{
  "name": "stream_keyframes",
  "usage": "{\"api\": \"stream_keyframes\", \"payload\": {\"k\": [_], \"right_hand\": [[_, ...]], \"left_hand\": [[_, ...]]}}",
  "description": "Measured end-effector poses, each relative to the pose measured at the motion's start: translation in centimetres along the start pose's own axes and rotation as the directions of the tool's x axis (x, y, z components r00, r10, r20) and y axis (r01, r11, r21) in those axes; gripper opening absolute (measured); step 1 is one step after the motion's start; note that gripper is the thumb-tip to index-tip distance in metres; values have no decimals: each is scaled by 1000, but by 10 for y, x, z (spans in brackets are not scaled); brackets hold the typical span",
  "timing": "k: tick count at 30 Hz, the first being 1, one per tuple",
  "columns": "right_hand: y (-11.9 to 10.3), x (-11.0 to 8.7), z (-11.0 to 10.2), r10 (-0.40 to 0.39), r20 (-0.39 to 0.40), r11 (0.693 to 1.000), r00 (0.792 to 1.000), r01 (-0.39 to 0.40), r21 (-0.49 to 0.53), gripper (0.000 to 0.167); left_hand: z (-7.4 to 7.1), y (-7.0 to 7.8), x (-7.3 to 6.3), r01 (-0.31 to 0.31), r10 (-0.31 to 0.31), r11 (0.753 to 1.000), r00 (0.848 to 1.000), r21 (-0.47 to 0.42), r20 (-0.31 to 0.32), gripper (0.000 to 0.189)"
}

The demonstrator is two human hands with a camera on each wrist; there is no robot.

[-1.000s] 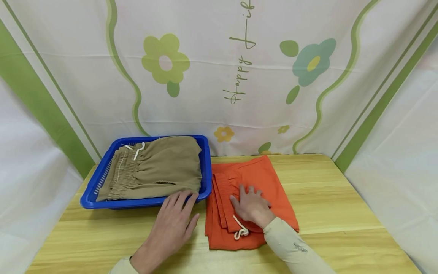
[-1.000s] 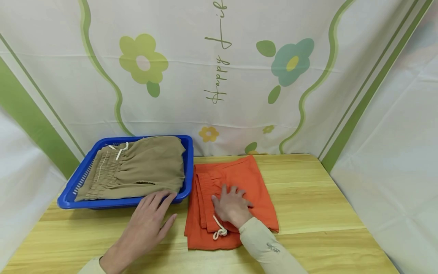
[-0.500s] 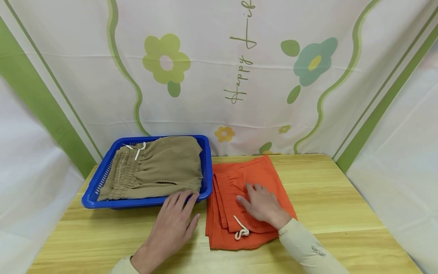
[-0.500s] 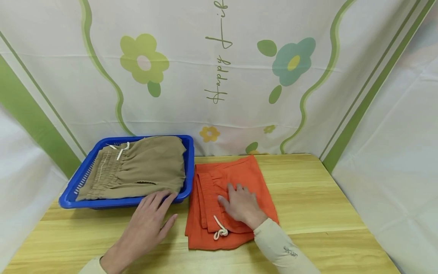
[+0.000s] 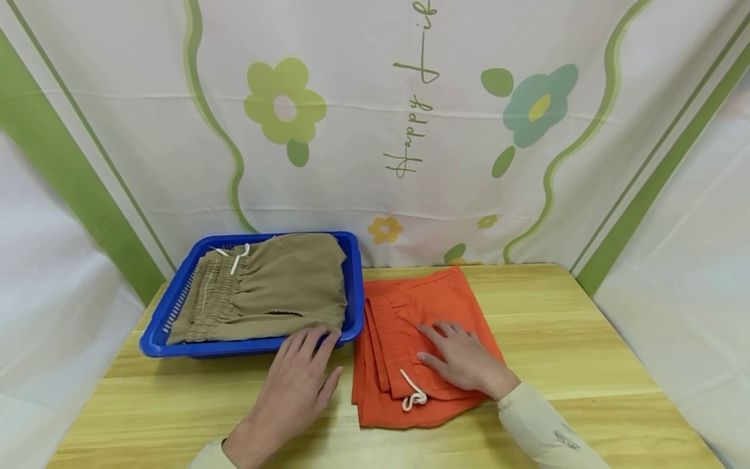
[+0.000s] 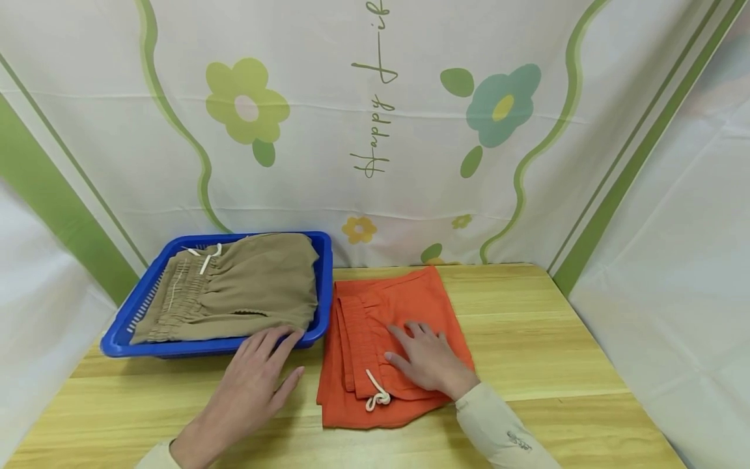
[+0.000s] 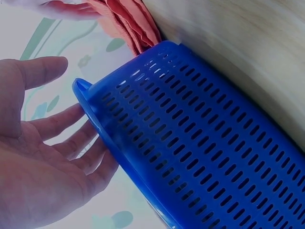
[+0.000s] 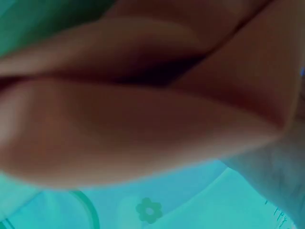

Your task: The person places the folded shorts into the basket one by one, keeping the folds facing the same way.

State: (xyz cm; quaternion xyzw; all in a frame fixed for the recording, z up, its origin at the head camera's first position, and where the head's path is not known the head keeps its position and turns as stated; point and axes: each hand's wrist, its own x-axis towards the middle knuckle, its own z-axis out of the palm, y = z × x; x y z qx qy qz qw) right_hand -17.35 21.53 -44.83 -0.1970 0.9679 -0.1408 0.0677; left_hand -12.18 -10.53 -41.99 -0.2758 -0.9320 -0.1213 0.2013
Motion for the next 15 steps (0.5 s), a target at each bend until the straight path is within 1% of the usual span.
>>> {"api": "stream_keyframes", "payload": {"k": [4,8,12,15], "right_hand": [[5,-3,1,-17,-42,1000,999,18,3,56],[10,-6,-1,-21,-51,1000,998,22,9,56],[16,-10,-4,-25,-61,999,998,27,24,57],[20,-11,-7,-31,-73,999,997,33,24,58]], "left_hand": [[0,1,0,7,-7,1000,1000,-12,-4,49],[0,5,1,5,-6,1000,1000,-25,-26,49],[0,10,2,-13,11,999,998,-34,-54,49],[0,16,3,-39,36,998,997,-42,-71,46]]}}
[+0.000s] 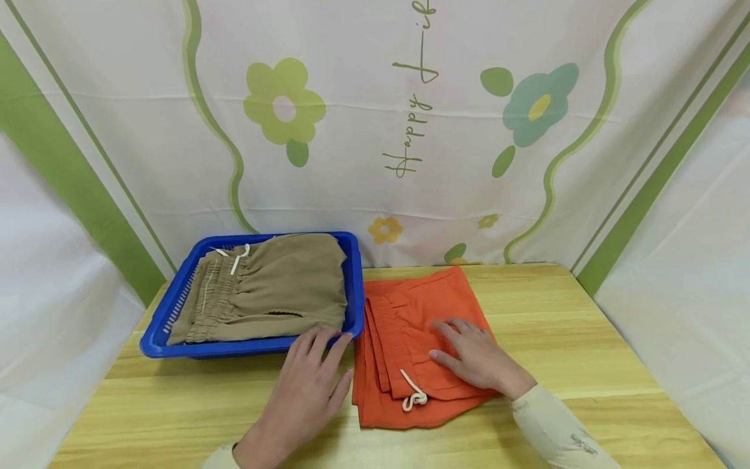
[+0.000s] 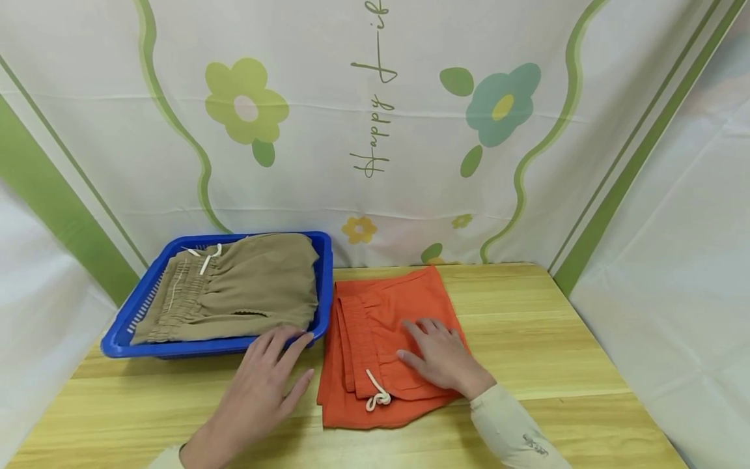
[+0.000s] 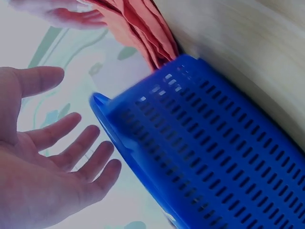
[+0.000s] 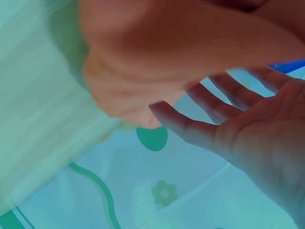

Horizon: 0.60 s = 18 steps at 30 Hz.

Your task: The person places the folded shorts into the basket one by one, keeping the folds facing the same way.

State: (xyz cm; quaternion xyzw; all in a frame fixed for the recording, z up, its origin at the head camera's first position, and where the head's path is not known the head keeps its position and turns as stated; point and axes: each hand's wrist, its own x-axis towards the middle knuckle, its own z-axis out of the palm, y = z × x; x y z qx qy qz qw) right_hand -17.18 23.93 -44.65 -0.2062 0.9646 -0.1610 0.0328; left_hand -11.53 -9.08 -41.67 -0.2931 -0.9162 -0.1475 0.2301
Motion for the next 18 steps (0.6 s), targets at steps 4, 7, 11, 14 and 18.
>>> {"api": "stream_keyframes", "payload": {"k": [4,7,11,14,18], "right_hand": [[4,-1,-3,-5,-15,1000,1000,5,-14,60],[6,-2,-5,-8,-26,1000,1000,7,-24,60],[10,-2,-9,-10,-47,999,999,9,-40,61],[12,-2,-13,-3,-68,999,998,0,-51,61],[16,-2,-19,14,-92,998,996,-19,-57,61]], "left_hand": [[0,9,1,-59,58,998,998,-16,-13,39],[1,17,3,-103,103,993,995,-54,-6,39],[6,26,4,-107,116,986,991,-132,62,33],[11,30,3,-60,89,980,985,-190,148,34],[20,32,2,48,28,959,965,-281,260,41]]}}
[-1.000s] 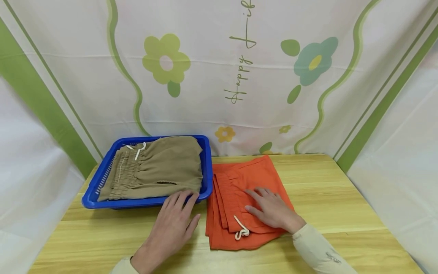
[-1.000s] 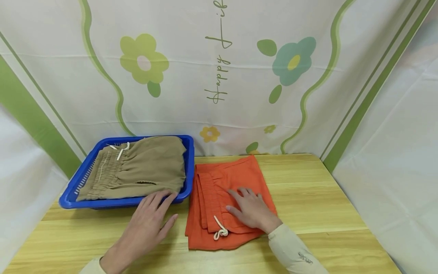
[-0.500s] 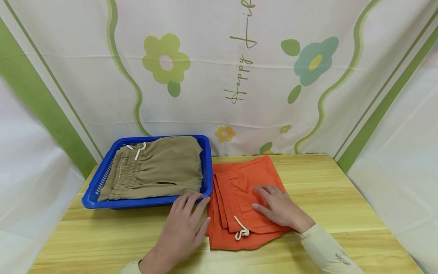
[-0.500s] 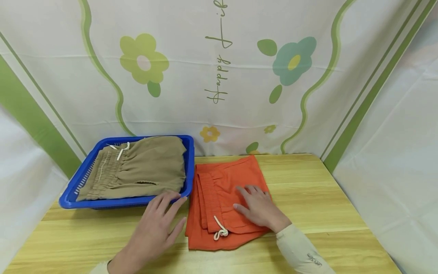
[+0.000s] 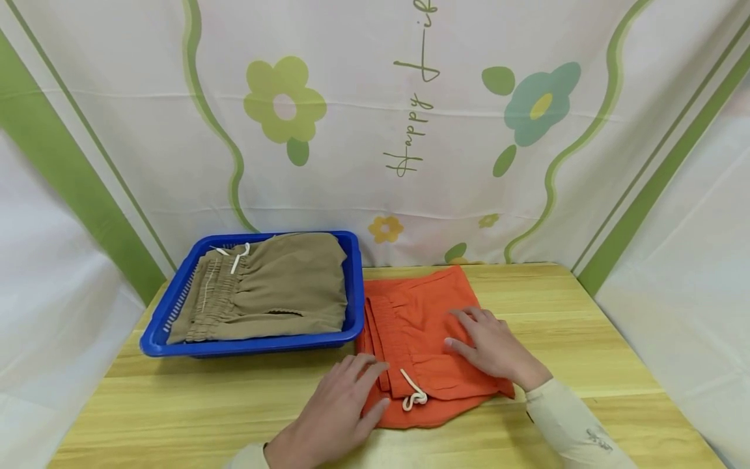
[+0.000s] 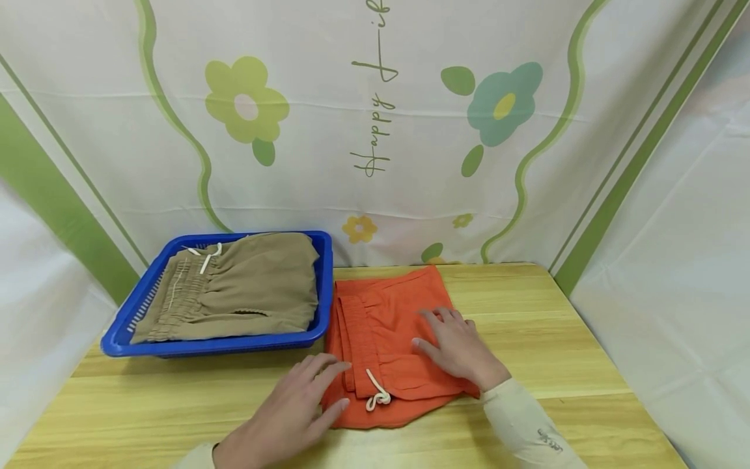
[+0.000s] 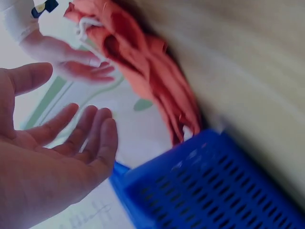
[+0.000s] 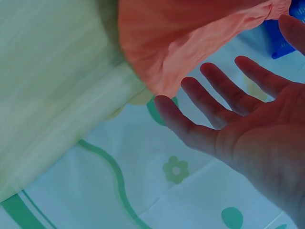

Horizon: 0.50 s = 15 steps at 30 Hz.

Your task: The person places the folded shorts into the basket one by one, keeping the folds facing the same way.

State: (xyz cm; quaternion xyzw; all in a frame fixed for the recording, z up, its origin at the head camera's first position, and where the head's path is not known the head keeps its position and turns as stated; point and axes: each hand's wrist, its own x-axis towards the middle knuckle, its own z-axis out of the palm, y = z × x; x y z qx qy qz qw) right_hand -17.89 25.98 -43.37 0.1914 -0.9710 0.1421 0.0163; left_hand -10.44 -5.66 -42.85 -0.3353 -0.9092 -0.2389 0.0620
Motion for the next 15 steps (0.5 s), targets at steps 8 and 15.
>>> {"api": "stream_keyframes", "payload": {"k": [8,15], "right_hand": [[16,0,-6,60,-13,998,998,-60,34,63],[29,1,-9,116,-8,987,993,-115,109,68]], "left_hand": [[11,-7,6,249,-229,947,967,-205,115,66],[14,-11,9,426,-405,823,904,-377,137,82]]}}
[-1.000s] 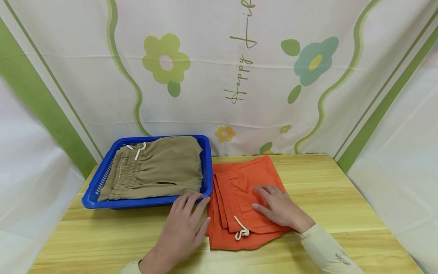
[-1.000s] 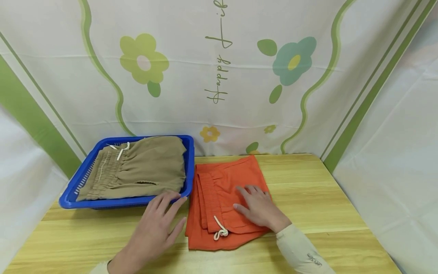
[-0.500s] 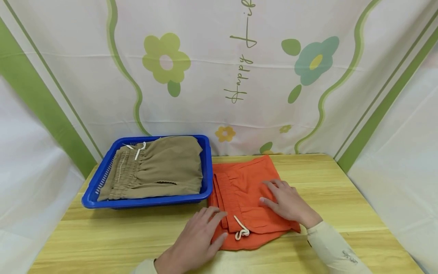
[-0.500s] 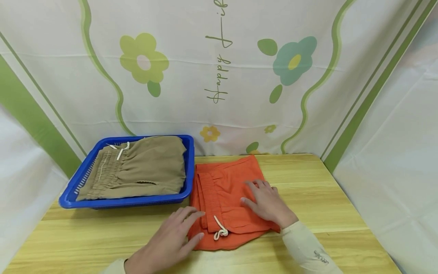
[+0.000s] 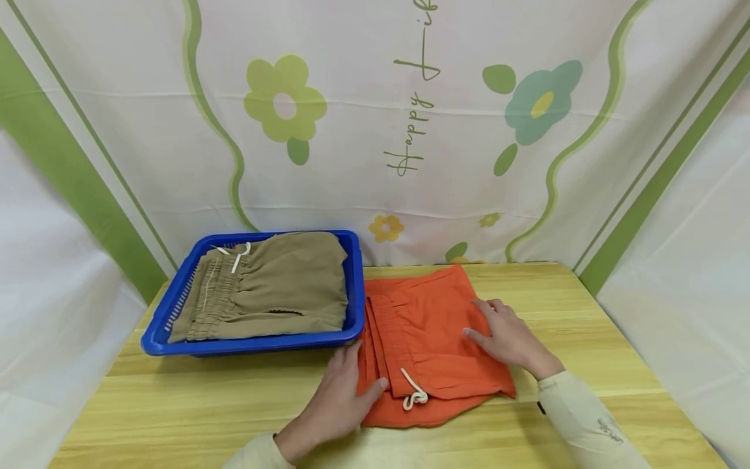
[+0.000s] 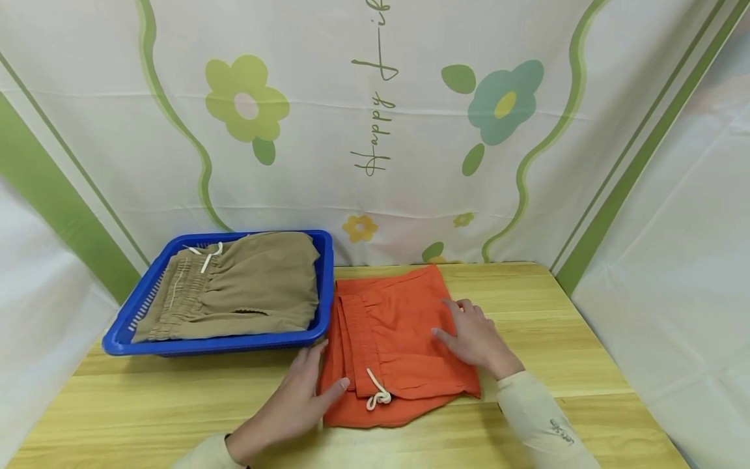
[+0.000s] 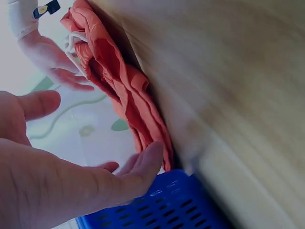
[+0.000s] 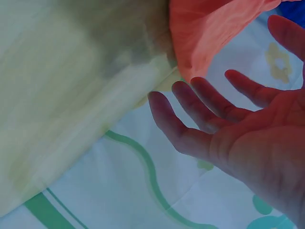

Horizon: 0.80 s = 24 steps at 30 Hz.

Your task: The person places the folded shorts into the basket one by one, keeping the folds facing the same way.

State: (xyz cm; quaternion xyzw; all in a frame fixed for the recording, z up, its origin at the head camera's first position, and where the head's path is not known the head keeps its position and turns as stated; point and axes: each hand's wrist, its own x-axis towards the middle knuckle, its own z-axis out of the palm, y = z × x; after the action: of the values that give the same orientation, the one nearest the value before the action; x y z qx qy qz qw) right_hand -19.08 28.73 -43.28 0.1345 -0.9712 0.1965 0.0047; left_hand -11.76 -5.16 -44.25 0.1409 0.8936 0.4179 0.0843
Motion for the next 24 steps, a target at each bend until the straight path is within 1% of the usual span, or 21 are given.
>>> {"api": "stream_keyframes", "payload": {"k": [4,6,9,12,15,17,19,24], "right_hand": [[6,2,-1,75,58,992,996,-80,93,79],[9,3,-2,109,92,981,990,-122,152,83],[12,5,-4,146,141,955,979,-177,239,85],[15,5,-4,185,183,927,966,-233,293,87],[17,4,-4,227,217,899,949,-290,327,89],[18,4,-4,242,238,881,941,-316,351,91],[19,4,-3,255,257,864,932,-339,373,91],[19,3,-2,261,294,835,919,-368,409,93]], "left_hand": [[-1,0,2,67,-68,991,998,-119,-7,86],[-2,-1,3,91,-91,979,996,-183,5,86],[-2,-3,6,121,-120,955,993,-270,21,86],[1,-5,10,145,-149,920,989,-363,18,83],[3,-3,14,182,-199,877,980,-446,9,80],[4,-1,17,216,-242,851,970,-479,6,80],[4,1,19,243,-275,820,961,-518,15,81],[7,3,25,289,-333,758,942,-585,34,82]]}}
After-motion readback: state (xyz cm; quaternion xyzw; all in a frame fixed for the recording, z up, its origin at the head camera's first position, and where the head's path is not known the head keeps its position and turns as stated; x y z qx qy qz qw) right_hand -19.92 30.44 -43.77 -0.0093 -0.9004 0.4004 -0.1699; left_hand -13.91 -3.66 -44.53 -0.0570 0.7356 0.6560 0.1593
